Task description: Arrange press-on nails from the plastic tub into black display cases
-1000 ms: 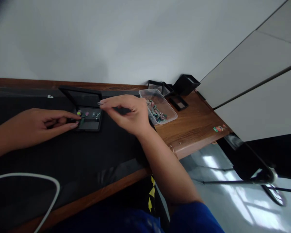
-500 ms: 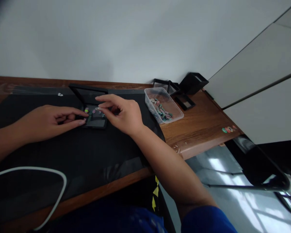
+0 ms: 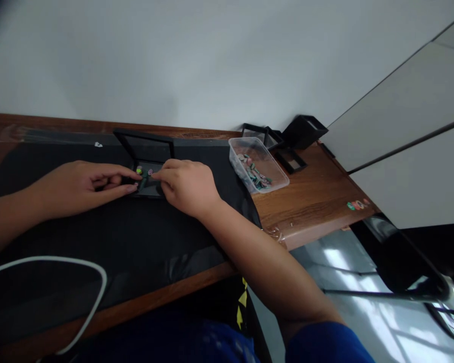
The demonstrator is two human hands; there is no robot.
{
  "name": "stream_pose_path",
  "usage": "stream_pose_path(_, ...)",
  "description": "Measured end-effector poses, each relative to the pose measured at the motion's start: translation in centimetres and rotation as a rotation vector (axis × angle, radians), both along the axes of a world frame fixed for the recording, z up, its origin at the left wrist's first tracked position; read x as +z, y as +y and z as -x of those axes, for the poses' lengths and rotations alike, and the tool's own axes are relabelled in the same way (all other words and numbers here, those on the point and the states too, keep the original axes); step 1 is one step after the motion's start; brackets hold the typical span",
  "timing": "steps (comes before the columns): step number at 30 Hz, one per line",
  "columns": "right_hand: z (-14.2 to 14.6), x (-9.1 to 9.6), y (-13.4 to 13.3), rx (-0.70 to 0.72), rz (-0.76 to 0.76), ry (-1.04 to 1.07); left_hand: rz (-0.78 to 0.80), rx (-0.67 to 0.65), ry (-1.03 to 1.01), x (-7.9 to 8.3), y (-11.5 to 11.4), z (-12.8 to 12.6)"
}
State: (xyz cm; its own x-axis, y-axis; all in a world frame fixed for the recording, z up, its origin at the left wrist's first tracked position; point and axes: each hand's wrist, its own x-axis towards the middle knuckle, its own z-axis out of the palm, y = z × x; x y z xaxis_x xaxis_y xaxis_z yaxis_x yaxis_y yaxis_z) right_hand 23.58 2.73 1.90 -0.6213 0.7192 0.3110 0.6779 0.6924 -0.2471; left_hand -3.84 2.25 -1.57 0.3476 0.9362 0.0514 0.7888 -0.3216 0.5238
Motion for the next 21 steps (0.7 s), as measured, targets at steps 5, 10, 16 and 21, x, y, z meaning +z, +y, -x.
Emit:
stream_pose_path(5, 0.65, 0.62, -0.52, -0.015, -0.016, -0.118, 0.003, 0.004, -0.006, -0.23, 0.03, 0.1)
stream_pose_path(10, 1.12, 0.62, -0.56, -0.016, 0.051, -0.136, 0.005, 0.009, 0.001, -0.12, 0.02, 0.07)
stream_pose_path(16, 0.72, 0.38, -0.12, 0.002, 0.145, -0.028, 0.02, -0.004, 0.004, 0.11, -0.04, 0.03)
stream_pose_path(21, 0.39, 0.37, -0.19, 0.029, 0.195, 0.029, 0.009, -0.006, -0.007, 0.09, -0.06, -0.01)
